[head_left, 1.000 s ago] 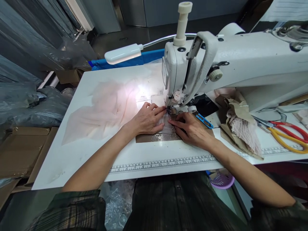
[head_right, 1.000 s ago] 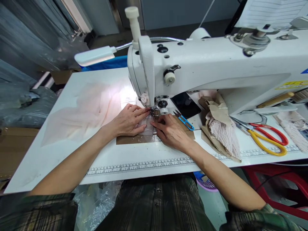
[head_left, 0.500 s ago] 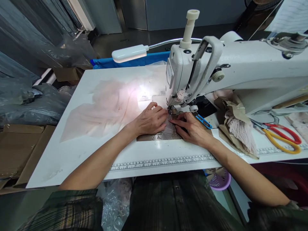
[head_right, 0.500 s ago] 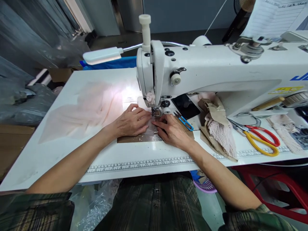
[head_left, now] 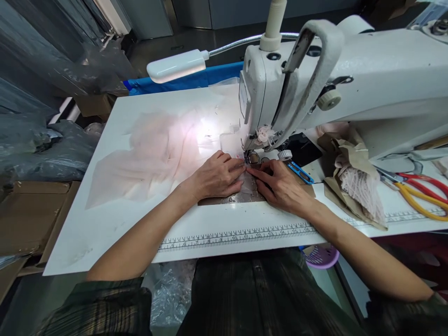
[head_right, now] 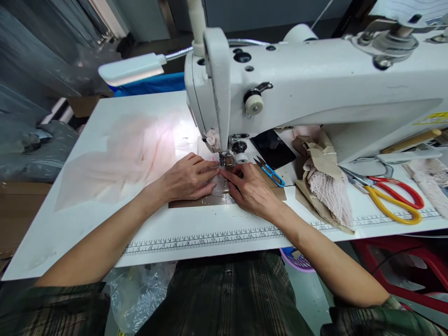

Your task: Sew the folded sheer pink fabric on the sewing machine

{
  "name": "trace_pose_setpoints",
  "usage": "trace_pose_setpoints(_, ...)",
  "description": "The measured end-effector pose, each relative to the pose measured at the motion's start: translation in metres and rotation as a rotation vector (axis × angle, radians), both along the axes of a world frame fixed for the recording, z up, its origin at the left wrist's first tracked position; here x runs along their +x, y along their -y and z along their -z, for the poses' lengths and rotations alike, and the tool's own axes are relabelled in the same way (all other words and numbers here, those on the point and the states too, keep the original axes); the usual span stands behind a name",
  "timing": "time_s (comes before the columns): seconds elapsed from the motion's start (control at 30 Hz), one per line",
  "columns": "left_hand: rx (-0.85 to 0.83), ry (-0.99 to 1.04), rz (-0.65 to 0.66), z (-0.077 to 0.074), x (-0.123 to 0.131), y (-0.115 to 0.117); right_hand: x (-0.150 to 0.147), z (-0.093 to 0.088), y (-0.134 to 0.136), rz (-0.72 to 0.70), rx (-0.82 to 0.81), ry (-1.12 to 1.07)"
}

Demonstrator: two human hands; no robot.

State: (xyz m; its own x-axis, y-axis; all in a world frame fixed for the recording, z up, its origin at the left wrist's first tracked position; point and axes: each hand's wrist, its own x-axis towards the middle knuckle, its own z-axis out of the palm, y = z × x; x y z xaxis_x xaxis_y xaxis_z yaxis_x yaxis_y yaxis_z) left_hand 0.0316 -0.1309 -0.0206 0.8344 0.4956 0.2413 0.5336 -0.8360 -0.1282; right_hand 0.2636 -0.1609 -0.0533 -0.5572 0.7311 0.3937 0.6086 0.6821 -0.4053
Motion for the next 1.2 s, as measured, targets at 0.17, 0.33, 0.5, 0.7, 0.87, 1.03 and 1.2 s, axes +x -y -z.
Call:
trace_pose_setpoints(0.17,-0.024,-0.022,-0.057,0.000,0.002,0.000,0.001,0.001,0.000,0.014,-0.008,-0.004)
trace_pose_setpoints(0.33,0.004,-0.032,-0.121,0.003,0.006,0.002,0.004,-0.004,-0.001,0.031,-0.069,-0.038)
trace_pose_setpoints(0.5,0.026,0.016,-0.089,-0.004,0.006,0.005,0.006,-0.005,-0.004,0.085,-0.095,-0.140)
trace_pose_setpoints(0.7,-0.100,-0.082,0.128,-0.024,0.005,0.022,0.005,-0.007,-0.007,0.145,-0.095,-0.226)
trace_pose_setpoints(0.87,-0.003,-0.115,0.128,-0.037,-0.004,0.039,0.004,-0.009,-0.006,0.128,-0.108,-0.261)
trace_pose_setpoints(1.03,0.063,-0.086,0.242,-0.028,-0.005,0.030,0.002,-0.005,-0.006,0.119,-0.108,-0.279)
trace_pose_setpoints(1.2,0.027,0.066,0.194,-0.004,0.000,0.014,0.005,-0.006,-0.007,0.096,-0.083,-0.260)
